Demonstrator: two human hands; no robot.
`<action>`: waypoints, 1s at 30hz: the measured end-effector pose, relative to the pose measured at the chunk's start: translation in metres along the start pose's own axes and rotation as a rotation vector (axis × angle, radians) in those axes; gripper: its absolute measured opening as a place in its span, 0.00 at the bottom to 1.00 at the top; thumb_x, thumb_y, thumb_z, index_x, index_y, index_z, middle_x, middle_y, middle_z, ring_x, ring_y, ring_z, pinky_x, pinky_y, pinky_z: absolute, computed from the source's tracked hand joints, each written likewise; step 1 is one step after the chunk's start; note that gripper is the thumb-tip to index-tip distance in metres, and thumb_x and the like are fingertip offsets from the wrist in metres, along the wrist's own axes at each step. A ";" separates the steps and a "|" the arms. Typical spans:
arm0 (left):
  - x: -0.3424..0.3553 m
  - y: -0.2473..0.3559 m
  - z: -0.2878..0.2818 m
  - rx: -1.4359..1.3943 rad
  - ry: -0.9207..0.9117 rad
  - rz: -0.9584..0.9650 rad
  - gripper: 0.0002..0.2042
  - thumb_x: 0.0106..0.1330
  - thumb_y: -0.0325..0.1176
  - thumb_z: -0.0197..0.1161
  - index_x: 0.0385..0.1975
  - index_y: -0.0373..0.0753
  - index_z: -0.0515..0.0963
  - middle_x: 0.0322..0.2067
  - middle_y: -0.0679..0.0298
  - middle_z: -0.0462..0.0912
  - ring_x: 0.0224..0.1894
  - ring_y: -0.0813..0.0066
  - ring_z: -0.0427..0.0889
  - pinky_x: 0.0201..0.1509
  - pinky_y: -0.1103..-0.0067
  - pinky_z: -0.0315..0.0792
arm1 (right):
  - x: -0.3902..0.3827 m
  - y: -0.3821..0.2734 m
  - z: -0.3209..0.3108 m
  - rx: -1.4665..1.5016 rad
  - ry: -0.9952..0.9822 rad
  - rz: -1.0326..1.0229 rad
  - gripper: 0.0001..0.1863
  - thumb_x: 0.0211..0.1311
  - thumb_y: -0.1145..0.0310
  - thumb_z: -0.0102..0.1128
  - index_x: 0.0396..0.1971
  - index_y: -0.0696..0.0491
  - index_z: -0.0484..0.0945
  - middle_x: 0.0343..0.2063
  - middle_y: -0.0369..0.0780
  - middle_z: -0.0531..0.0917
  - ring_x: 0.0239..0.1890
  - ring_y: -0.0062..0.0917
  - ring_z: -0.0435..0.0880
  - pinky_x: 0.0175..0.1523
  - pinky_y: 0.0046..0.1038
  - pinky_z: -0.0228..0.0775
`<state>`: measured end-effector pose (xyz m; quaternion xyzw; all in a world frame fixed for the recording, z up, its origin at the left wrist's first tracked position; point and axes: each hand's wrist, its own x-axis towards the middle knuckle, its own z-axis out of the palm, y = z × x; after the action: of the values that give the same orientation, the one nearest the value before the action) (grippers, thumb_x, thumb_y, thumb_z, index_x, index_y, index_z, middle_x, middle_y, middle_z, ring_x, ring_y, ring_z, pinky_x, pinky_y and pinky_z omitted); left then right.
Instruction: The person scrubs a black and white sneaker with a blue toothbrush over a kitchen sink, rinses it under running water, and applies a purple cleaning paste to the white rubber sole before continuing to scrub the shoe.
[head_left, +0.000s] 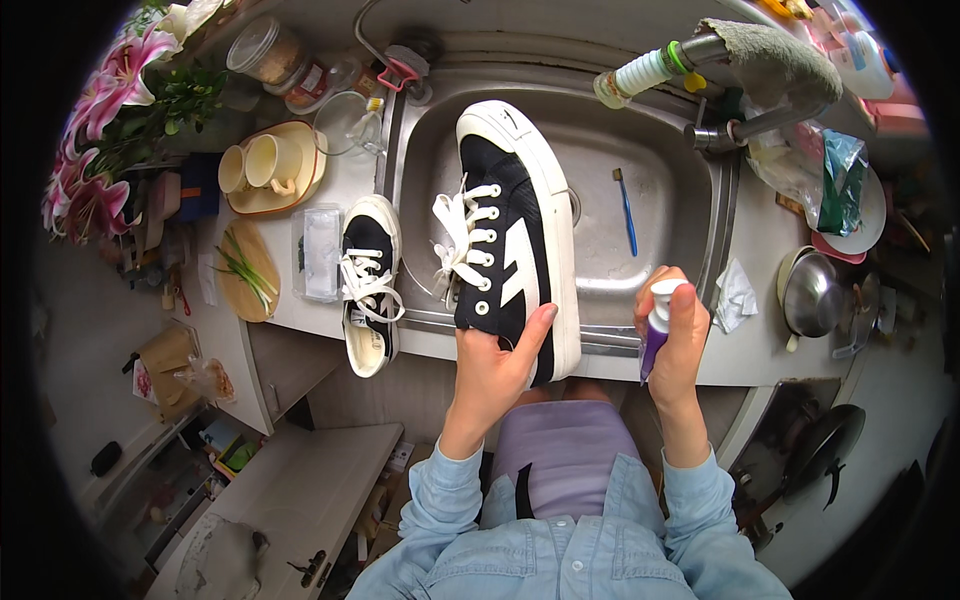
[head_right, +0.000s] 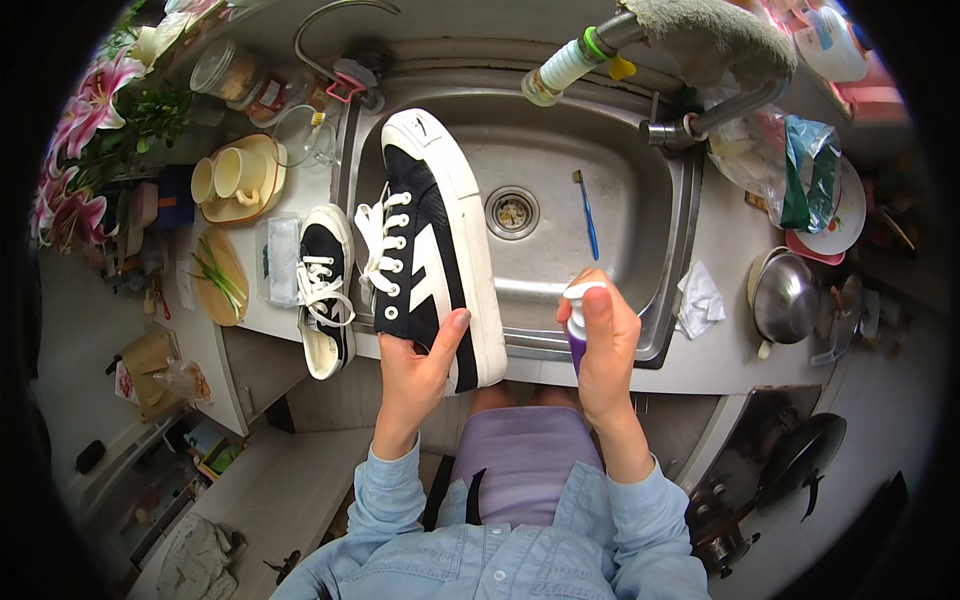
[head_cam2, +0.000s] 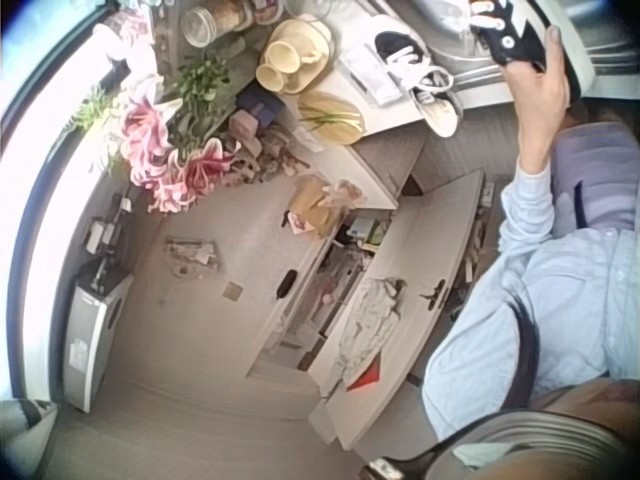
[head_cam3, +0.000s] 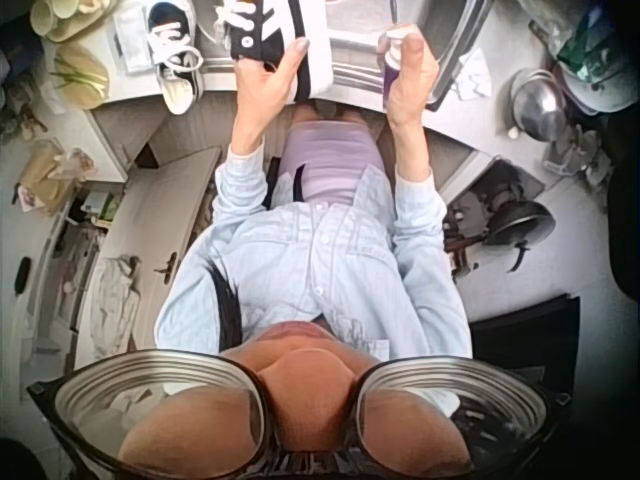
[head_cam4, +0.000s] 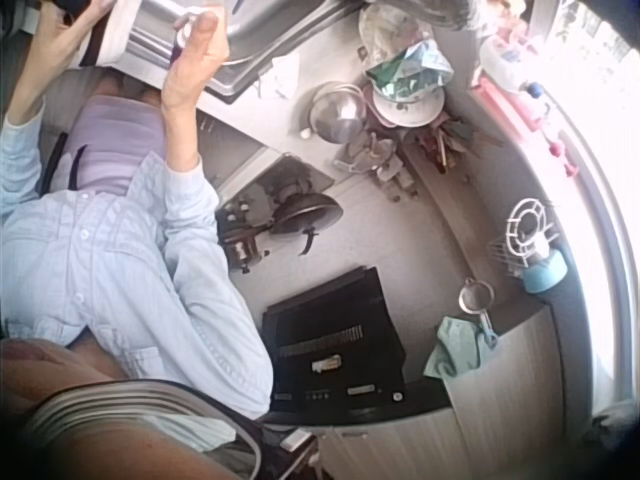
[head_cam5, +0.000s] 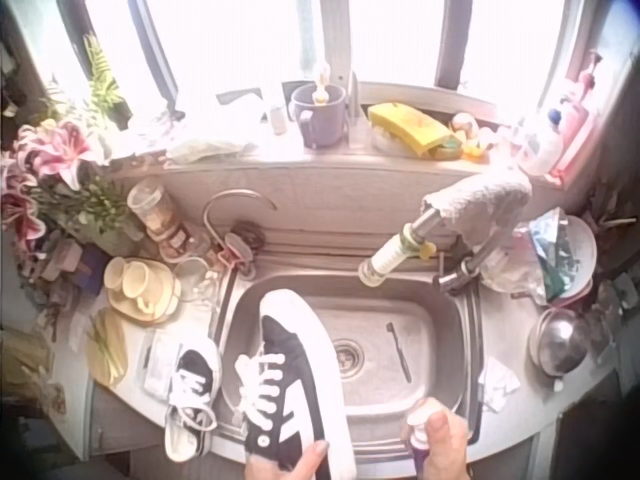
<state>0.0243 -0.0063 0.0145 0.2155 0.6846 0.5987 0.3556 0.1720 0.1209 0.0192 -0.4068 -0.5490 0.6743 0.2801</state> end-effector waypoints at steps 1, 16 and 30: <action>0.000 0.000 0.000 0.009 0.003 0.007 0.13 0.65 0.25 0.68 0.47 0.27 0.80 0.39 0.54 0.87 0.38 0.67 0.86 0.45 0.73 0.77 | 0.001 -0.002 -0.001 0.101 0.001 0.062 0.31 0.78 0.43 0.43 0.25 0.56 0.71 0.23 0.35 0.71 0.23 0.18 0.66 0.31 0.24 0.60; -0.003 0.010 -0.001 0.008 0.061 0.086 0.12 0.64 0.23 0.69 0.46 0.28 0.80 0.38 0.58 0.87 0.37 0.72 0.85 0.43 0.76 0.78 | -0.007 0.029 -0.023 0.887 -0.150 0.841 0.24 0.75 0.51 0.40 0.22 0.51 0.72 0.11 0.34 0.66 0.12 0.21 0.63 0.23 0.26 0.62; -0.007 0.031 -0.001 -0.363 0.113 -0.045 0.17 0.69 0.27 0.66 0.54 0.29 0.75 0.46 0.61 0.84 0.45 0.78 0.83 0.52 0.80 0.75 | -0.015 0.048 -0.033 0.700 -0.138 0.919 0.25 0.80 0.45 0.36 0.51 0.52 0.70 0.23 0.37 0.74 0.21 0.21 0.71 0.31 0.26 0.66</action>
<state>0.0239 -0.0064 0.0463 0.0983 0.5888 0.7156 0.3629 0.2111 0.1142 -0.0260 -0.4415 -0.0774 0.8930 0.0404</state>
